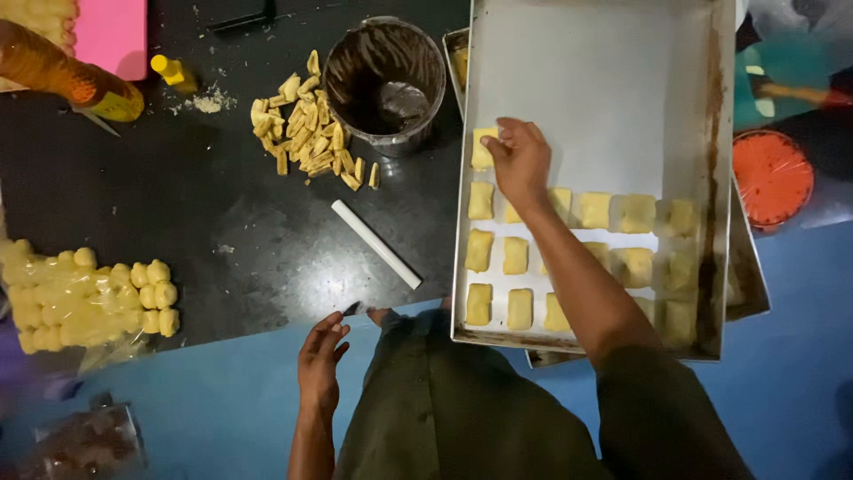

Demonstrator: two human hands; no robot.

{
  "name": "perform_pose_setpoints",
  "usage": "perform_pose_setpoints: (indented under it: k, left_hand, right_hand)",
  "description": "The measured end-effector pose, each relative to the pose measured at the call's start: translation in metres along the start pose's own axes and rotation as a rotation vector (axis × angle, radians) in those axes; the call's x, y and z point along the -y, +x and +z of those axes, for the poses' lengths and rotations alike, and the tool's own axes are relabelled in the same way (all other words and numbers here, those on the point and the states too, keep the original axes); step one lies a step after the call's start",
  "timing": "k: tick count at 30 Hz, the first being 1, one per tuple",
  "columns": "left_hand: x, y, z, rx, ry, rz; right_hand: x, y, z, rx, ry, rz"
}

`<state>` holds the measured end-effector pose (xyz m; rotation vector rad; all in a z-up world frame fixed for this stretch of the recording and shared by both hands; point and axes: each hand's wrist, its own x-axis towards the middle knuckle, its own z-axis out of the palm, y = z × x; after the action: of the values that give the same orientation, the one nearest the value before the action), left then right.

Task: The person flattens dough balls on a black countertop using a white rolling pin. They scoop a dark filling from a container and place it onto the flattened dough, then add sliced banana pieces. The person folds the dough over the filling to create a rectangular pastry and places it onto a baking tray. This process is repeated multiple times.

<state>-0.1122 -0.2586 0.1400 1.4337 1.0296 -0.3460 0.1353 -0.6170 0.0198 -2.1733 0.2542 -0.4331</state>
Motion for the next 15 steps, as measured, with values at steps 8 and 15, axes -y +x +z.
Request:
perform_pose_setpoints:
  k: [8,15]
  left_hand:
    - [-0.002,0.004,0.003,0.079,0.028,0.057]
    - [-0.016,-0.01,-0.011,0.013,-0.029,-0.018]
  right_hand:
    - [0.008,-0.014,0.002,0.077,-0.177,-0.398]
    - [0.032,-0.042,-0.002,0.454,-0.65,-0.272]
